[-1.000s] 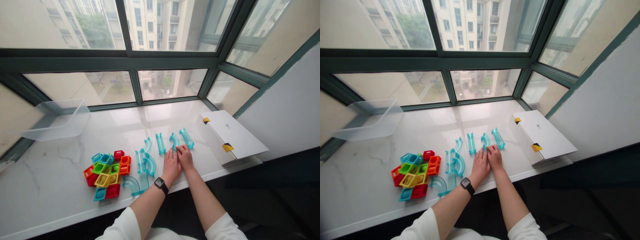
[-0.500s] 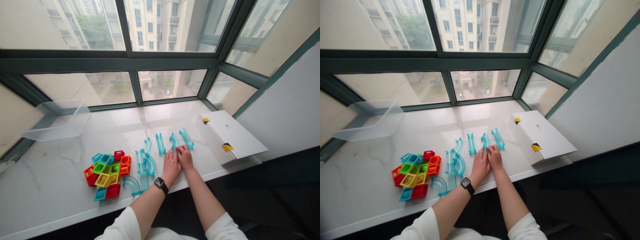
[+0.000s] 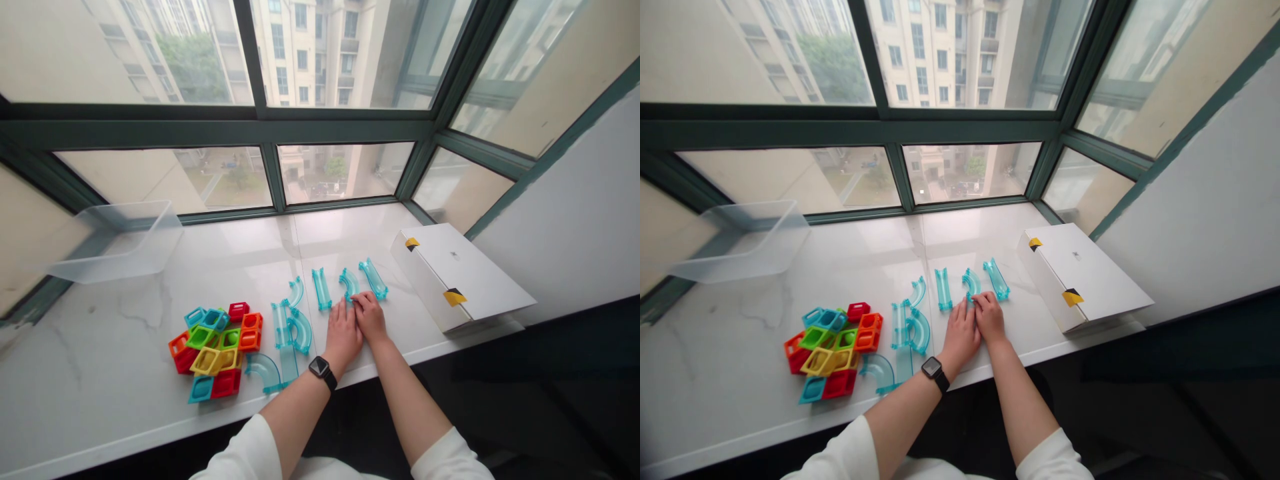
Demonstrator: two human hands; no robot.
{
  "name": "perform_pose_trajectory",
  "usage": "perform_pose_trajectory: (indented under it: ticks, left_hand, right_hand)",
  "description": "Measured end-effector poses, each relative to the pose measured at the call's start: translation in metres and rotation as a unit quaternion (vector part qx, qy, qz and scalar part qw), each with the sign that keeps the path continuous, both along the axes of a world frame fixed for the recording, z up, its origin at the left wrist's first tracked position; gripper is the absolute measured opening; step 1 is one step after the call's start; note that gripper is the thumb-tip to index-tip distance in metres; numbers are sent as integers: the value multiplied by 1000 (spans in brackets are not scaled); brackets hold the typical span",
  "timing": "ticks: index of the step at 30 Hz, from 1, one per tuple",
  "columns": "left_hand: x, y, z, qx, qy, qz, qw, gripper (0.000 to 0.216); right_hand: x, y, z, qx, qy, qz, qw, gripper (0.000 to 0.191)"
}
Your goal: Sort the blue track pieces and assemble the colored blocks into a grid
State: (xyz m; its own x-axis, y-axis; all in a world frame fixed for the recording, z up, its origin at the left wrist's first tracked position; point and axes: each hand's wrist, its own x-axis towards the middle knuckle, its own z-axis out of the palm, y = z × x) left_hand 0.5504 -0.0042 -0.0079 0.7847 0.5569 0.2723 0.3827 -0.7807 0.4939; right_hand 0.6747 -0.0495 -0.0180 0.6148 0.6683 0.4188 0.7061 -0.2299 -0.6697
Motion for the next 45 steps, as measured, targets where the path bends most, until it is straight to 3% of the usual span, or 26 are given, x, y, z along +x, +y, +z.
perform_pose_trajectory:
  ticks: [18,29,33,38,40,42,45]
  left_hand:
    - [-1,-1,0,0,-5,1,1000,53]
    - [-12,0,-2,-35,-27,-17,999,63]
    - [-41,-14,7,-77,-18,-35,996,66]
    - [-103,-26,52,-110,-31,-104,988,63]
    - [-131,-16,71,-113,-39,-108,987,58]
    - [-158,1,84,-106,-61,-66,990,47]
    - [-198,30,91,-95,-89,3,991,35]
  right_hand:
    - [0,-1,-1,3,0,3,1000,26]
    - [-1,-2,-5,5,-3,-17,1000,39]
    - [0,0,-8,8,-16,-14,1000,39]
    - [-2,0,-6,21,-24,-24,999,38]
    - [-6,-3,-3,39,-25,-43,998,36]
    - [-14,-7,1,63,-32,-64,995,32]
    - [-35,-12,7,86,-31,-69,993,27]
